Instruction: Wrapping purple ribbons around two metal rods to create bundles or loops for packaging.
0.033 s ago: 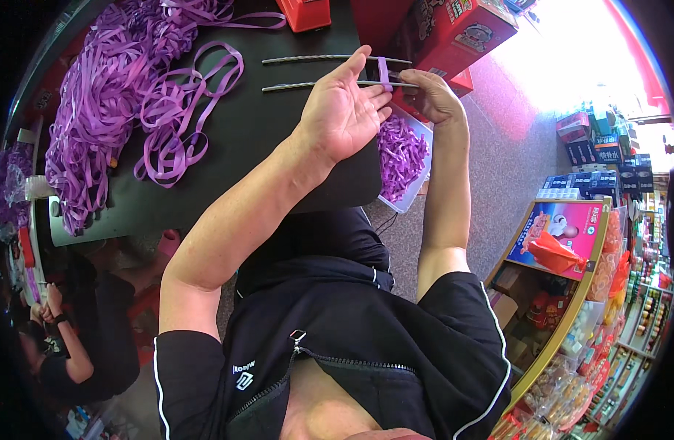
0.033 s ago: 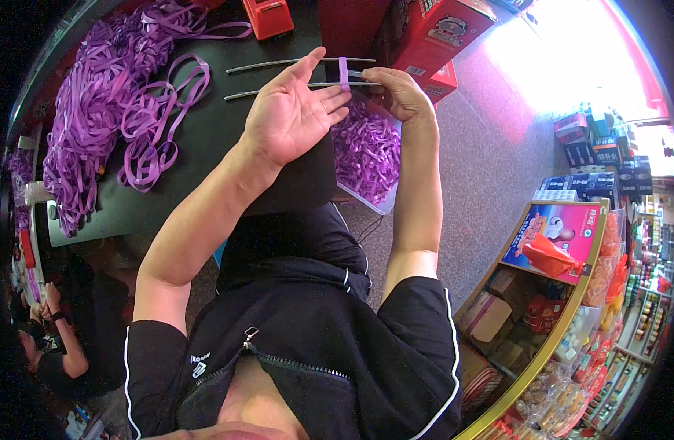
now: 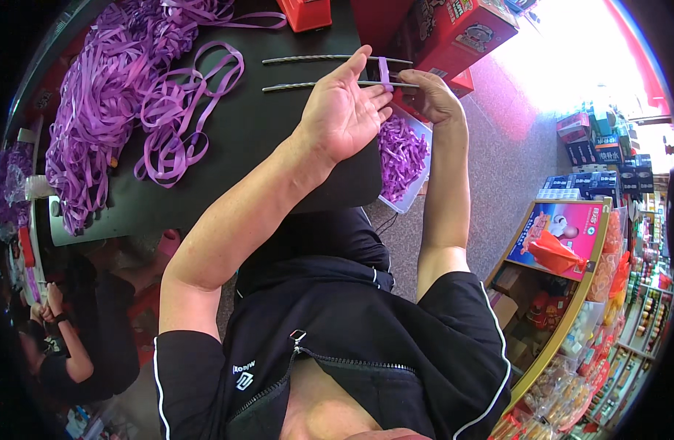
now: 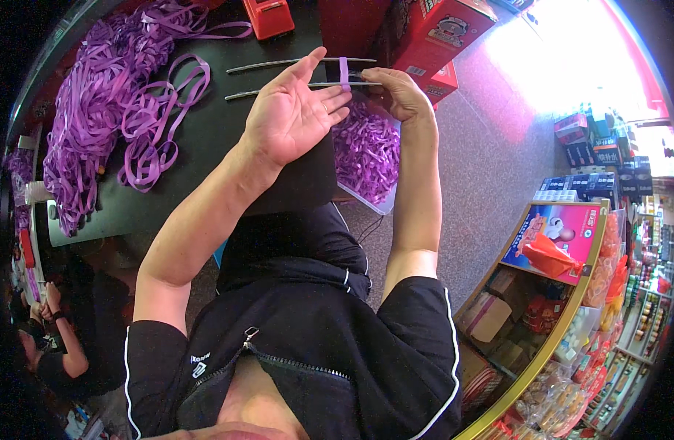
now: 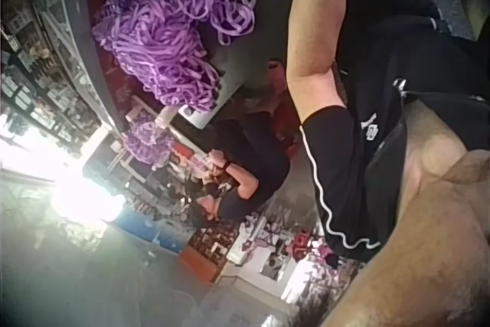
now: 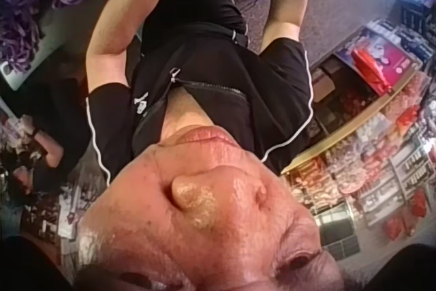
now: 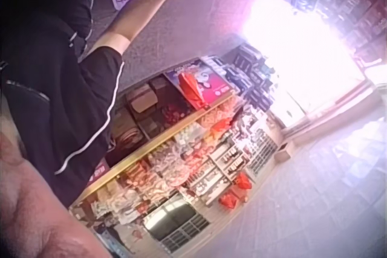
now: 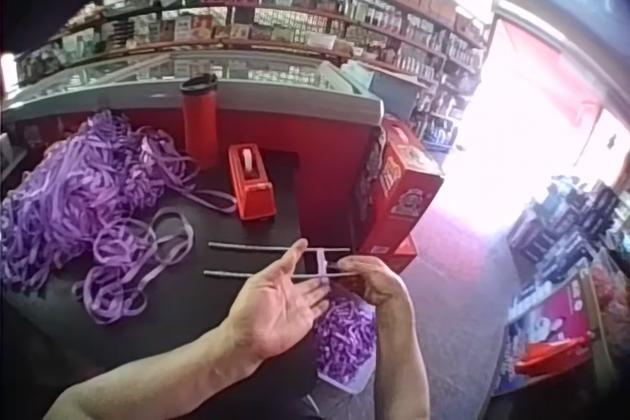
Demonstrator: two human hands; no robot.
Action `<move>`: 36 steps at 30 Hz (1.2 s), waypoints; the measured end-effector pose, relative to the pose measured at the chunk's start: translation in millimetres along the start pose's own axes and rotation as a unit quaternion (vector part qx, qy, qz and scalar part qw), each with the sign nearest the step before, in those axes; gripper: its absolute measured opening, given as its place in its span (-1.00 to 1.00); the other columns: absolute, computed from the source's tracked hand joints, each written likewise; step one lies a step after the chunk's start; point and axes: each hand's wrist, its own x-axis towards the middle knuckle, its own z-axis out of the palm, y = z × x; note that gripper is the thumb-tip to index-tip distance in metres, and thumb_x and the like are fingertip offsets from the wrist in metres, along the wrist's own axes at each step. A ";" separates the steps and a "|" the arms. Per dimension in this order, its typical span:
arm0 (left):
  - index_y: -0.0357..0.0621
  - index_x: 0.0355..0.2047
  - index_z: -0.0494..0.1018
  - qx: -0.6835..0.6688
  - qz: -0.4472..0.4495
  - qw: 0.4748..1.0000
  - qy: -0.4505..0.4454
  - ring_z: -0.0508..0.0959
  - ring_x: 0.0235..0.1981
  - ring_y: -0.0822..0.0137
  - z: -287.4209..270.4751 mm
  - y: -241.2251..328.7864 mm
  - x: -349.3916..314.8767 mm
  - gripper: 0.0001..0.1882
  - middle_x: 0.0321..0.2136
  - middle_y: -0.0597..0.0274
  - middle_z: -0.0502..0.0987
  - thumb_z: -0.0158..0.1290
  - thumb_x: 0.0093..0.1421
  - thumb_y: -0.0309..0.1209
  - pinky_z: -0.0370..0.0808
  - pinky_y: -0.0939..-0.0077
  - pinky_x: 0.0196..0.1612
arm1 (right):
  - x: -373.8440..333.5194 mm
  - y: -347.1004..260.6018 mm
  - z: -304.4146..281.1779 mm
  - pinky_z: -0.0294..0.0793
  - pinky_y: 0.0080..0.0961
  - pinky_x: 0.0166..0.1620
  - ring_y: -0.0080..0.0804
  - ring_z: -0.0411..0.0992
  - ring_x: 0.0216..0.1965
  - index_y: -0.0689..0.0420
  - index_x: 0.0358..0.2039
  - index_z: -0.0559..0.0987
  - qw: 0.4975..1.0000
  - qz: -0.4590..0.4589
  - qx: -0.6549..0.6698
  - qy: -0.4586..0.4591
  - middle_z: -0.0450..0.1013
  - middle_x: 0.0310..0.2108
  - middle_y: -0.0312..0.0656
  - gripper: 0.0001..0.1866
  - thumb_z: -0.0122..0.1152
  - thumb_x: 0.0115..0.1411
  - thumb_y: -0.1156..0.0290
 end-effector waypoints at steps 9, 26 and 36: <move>0.12 0.29 -0.03 -0.012 0.002 1.000 0.007 -0.38 0.34 -0.17 1.8 -0.1 -0.1 -0.41 0.26 -0.44 -0.43 -0.13 0.30 -0.19 -0.41 0.08 0.32 | 22.2 29.9 23.7 0.53 -0.55 -0.29 -0.47 0.51 -0.40 0.20 -0.25 0.55 0.975 0.033 0.152 -0.160 0.53 -0.39 -0.22 -0.75 0.26 0.10 0.33; 0.11 0.30 -0.05 -0.023 0.001 1.000 0.009 -0.37 0.34 -0.16 1.0 0.1 -1.0 -0.41 0.27 -0.43 -0.43 -0.16 0.31 -0.19 -0.39 0.09 0.33 | 15.3 47.8 30.9 0.50 -0.60 -0.38 -0.55 0.47 -0.47 0.16 -0.27 0.52 0.966 0.072 0.235 -0.085 0.50 -0.42 -0.27 -0.85 0.18 0.16 0.41; 0.11 0.32 -0.18 -0.003 -0.001 1.000 0.008 -0.34 0.34 -0.17 -0.3 2.1 -2.2 -0.32 0.26 -0.44 -0.39 -0.18 0.28 -0.10 -0.41 0.07 0.32 | -46.1 -36.5 61.3 0.36 -0.53 -0.43 -0.50 0.41 -0.55 0.25 -0.41 0.62 0.874 -0.237 -0.370 0.207 0.50 -0.55 -0.23 -0.64 0.30 0.04 0.15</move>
